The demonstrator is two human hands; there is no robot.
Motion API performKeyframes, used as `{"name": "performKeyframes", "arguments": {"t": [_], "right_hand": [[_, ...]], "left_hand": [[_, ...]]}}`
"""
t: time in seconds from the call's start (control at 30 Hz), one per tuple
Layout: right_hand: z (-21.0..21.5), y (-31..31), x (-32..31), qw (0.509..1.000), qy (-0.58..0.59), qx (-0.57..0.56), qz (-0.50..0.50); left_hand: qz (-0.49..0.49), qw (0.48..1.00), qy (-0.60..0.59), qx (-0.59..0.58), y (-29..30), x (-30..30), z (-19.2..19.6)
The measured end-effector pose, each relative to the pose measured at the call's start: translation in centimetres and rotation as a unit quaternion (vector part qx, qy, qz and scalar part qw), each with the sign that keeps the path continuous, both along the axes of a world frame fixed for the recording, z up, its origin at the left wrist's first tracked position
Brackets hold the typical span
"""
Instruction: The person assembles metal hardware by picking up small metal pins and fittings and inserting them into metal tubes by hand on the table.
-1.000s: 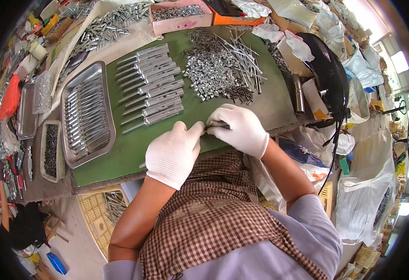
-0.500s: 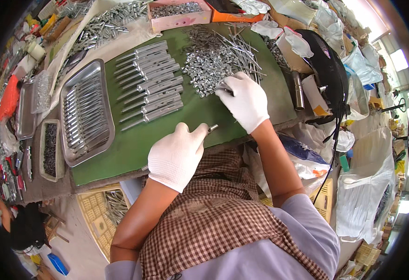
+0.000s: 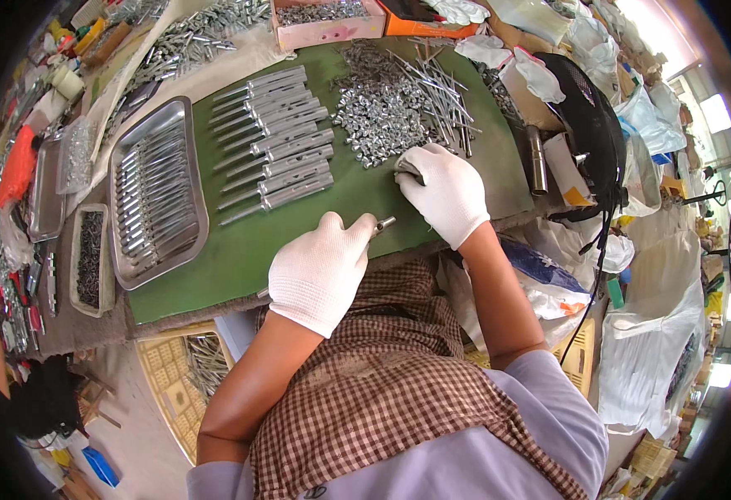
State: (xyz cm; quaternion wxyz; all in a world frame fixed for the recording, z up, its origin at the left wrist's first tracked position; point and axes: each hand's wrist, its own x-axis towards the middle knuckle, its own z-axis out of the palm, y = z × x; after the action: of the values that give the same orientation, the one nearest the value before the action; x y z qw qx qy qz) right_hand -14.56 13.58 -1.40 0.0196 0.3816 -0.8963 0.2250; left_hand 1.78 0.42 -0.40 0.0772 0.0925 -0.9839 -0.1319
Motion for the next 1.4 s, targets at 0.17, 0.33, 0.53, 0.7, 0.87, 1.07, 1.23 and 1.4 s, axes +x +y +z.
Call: {"name": "performKeyframes", "arguments": {"t": [0.17,0.33,0.53,0.7,0.87,1.07,1.23,1.4], "right_hand": [[0.8,1.5,1.7,0.991,-0.078,-0.079,0.079],[0.5,1.7,3.7,0.971,-0.152,-0.139,0.125],[0.7,1.3,3.7,0.978,-0.127,-0.092,0.139],[1.0,1.1,4.0,0.986,-0.129,-0.038,0.098],[1.6,0.9,3.7,0.988,-0.114,0.006,0.107],[1.9,0.6,2.8,0.825,-0.452,-0.317,0.12],[-0.5,-2.6,3.7,0.525,-0.614,-0.587,0.052],[-1.5,-2.8,4.4,0.602,-0.542,-0.575,0.116]], "left_hand": [[0.0,1.0,-0.008,0.012,-0.1,0.0,0.2],[-0.01,1.0,-0.01,0.017,-0.1,0.1,0.3],[0.001,1.0,-0.02,0.022,-0.1,0.0,0.3],[-0.012,1.0,-0.012,0.001,-0.1,0.3,0.1],[-0.036,0.999,-0.01,-0.032,-0.3,0.5,-0.1],[-0.041,0.999,-0.025,-0.022,-0.4,0.2,0.3],[-0.042,0.998,-0.035,-0.025,-0.4,-0.1,0.5],[-0.05,0.996,-0.071,-0.035,-0.4,-0.3,1.0]]}}
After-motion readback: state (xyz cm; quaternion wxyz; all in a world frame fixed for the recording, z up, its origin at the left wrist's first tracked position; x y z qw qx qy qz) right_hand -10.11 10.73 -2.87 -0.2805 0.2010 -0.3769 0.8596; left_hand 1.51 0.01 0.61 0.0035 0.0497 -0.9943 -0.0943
